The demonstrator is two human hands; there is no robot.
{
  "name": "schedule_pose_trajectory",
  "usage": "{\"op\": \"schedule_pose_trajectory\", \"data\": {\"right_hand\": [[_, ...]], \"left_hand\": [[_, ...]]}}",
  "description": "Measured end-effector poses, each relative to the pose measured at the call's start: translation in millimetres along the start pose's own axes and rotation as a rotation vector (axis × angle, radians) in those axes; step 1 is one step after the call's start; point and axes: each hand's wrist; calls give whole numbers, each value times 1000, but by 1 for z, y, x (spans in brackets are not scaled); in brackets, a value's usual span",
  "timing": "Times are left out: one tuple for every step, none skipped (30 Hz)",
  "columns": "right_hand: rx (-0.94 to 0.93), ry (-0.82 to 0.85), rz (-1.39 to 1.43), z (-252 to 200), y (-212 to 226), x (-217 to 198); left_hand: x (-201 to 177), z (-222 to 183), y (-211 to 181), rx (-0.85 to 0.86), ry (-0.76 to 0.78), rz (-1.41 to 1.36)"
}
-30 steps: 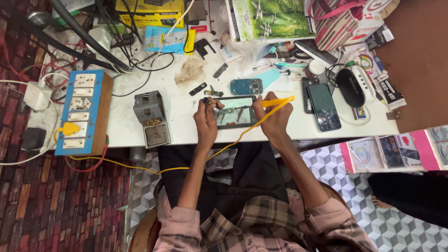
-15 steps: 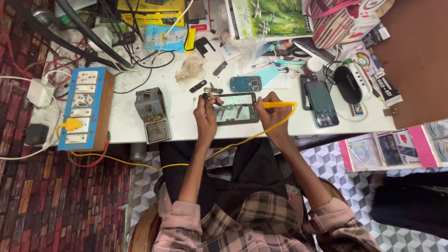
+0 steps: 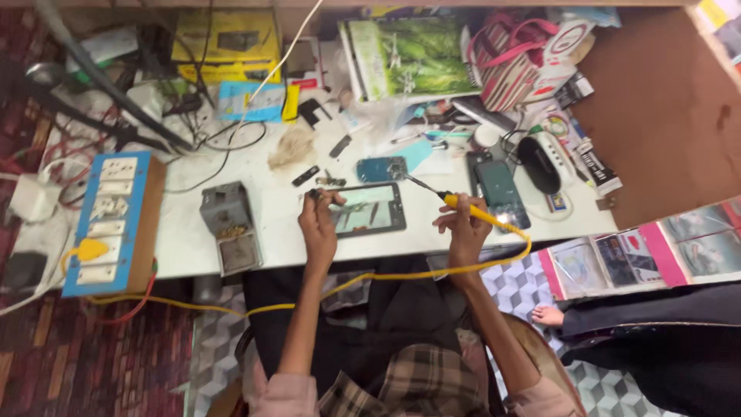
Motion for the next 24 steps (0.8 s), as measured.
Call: {"op": "schedule_pose_trajectory", "data": {"right_hand": [[-12, -10, 28, 3, 0, -3], [34, 0, 104, 8, 2, -6], [80, 11, 180, 14, 4, -9], [148, 16, 250, 7, 1, -15], [148, 35, 281, 3, -1, -20], [139, 62, 324, 11, -3, -20], [129, 89, 367, 17, -4, -20], [116, 102, 330, 26, -7, -16], [102, 115, 293, 36, -10, -13], [107, 130, 260, 39, -17, -9], [108, 150, 261, 46, -24, -7], [119, 180, 258, 50, -34, -3], [130, 211, 256, 47, -45, 3], [149, 224, 248, 53, -53, 8], [167, 237, 239, 58, -60, 14], [183, 239, 225, 60, -66, 13], [170, 257, 215, 65, -71, 14], [166, 269, 202, 63, -76, 11], [163, 282, 190, 61, -81, 8], [147, 301, 193, 63, -85, 9], [131, 320, 197, 64, -88, 10], [120, 334, 199, 63, -90, 8], [115, 320, 197, 62, -92, 6], [108, 303, 194, 61, -93, 4]], "left_hand": [[0, 3, 2, -48, 4, 52], [1, 7, 3, -24, -1, 44], [2, 11, 4, 0, -7, 35], [-2, 1, 4, 3, -12, 36], [-4, -8, 3, -17, -4, 14], [-3, -5, 4, -22, 4, -5], [-1, -3, 4, -27, 12, -24], [1, 3, 4, -16, 7, -30], [5, 7, 3, -6, 1, -36], [3, 4, 0, -6, -10, -27], [4, 6, 0, -26, -3, 11], [2, 3, 1, -51, -8, 54], [-5, -3, 0, -77, -15, 96], [-3, 0, 0, -66, -21, 50], [-2, 4, 0, -55, -27, 3], [2, 5, -1, -49, -24, -52], [4, 8, -1, -29, -17, -48], [3, 5, -2, -19, -8, -41], [3, 3, -4, -10, 0, -35], [1, 4, -4, -11, -1, -39], [0, 6, -5, -12, -3, -42], [0, 4, -6, -19, -3, -46], [-1, 3, -6, -25, -7, -32], [0, 3, -6, -32, -9, -21]]}}
Point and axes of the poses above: each hand's wrist, its own z-axis towards the middle knuckle, its own x-axis out of the palm, y = z × x, and after that the axes turned 3 degrees about x, right-handed
